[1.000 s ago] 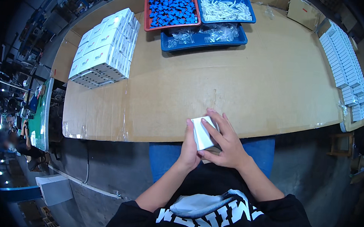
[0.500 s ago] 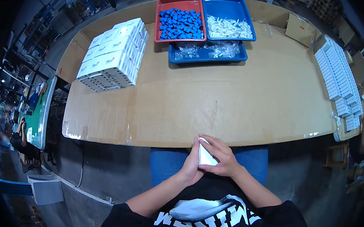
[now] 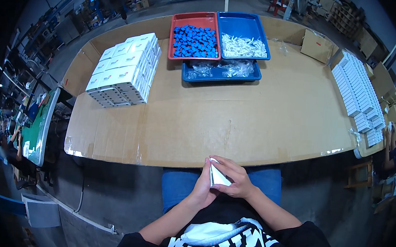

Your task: The recorder is assembling small electronic components by placing blue plastic covers and small screws into white rectangular casings, then closing the casings.

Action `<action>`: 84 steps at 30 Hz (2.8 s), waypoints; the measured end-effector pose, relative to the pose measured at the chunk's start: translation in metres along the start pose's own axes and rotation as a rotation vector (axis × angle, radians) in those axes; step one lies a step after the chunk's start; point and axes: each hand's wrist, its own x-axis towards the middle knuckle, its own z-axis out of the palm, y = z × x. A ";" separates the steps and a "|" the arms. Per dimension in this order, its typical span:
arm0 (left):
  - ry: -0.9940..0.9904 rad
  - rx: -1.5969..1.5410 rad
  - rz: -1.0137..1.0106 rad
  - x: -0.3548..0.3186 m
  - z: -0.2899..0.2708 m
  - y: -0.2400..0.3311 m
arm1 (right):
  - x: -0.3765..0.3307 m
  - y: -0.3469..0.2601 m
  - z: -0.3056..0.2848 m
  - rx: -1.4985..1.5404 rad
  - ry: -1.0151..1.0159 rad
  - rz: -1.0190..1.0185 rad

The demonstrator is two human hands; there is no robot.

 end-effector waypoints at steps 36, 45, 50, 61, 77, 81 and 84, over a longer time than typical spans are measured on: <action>0.141 1.799 0.860 0.075 -0.055 0.115 | 0.030 0.081 -0.076 -0.575 -0.076 0.243; 0.075 1.801 0.928 0.107 -0.047 0.137 | 0.099 0.130 -0.101 -0.623 -0.060 0.262; 0.102 1.771 0.970 0.103 -0.042 0.139 | 0.177 0.160 -0.144 -0.661 0.200 0.293; 0.096 1.760 1.010 0.110 -0.051 0.137 | 0.264 0.254 -0.184 -0.991 -0.161 0.503; 0.130 1.735 1.083 0.109 -0.048 0.131 | 0.236 0.238 -0.197 -0.208 0.249 0.506; 0.218 1.576 1.196 0.105 -0.049 0.125 | 0.206 0.164 -0.163 0.159 0.237 0.669; 0.281 1.177 1.111 0.107 -0.023 0.107 | 0.167 0.108 -0.135 0.336 0.237 0.652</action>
